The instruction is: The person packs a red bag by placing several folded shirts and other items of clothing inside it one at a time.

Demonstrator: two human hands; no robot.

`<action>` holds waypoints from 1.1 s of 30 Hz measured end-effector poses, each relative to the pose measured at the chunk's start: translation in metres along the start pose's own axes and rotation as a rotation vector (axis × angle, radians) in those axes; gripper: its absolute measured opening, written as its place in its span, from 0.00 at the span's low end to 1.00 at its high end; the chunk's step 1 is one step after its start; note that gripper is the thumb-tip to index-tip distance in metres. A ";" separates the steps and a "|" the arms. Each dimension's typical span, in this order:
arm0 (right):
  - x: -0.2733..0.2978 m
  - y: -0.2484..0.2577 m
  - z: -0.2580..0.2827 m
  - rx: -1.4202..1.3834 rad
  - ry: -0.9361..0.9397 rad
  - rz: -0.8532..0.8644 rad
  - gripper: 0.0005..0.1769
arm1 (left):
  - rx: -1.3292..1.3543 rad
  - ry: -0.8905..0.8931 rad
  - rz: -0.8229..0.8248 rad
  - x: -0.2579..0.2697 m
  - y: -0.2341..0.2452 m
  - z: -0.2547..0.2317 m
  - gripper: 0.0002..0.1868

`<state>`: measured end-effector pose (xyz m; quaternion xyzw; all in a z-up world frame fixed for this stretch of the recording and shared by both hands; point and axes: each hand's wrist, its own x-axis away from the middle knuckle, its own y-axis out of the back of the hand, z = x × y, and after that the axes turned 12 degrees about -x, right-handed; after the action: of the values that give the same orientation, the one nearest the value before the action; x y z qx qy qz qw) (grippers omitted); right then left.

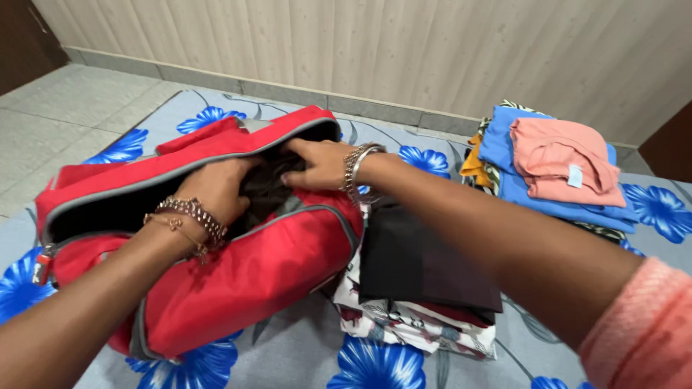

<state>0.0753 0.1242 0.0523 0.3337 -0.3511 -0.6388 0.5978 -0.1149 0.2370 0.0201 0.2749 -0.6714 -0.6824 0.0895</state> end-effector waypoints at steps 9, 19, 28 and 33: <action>0.050 0.024 -0.033 -0.667 0.336 0.096 0.16 | 0.039 0.040 0.466 -0.027 0.008 -0.008 0.31; 0.023 0.017 -0.004 -0.254 0.049 0.005 0.13 | 0.369 0.268 0.665 0.007 0.051 -0.038 0.57; 0.048 0.019 -0.006 -0.166 0.266 -0.173 0.31 | -0.172 0.146 0.475 0.024 0.094 -0.059 0.39; 0.039 -0.002 0.004 0.393 0.089 -0.056 0.31 | -0.003 0.160 0.470 0.009 0.057 -0.014 0.34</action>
<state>0.0679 0.0851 0.0525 0.4813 -0.4331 -0.5588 0.5181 -0.1298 0.2154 0.0733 0.1642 -0.7068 -0.6198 0.2989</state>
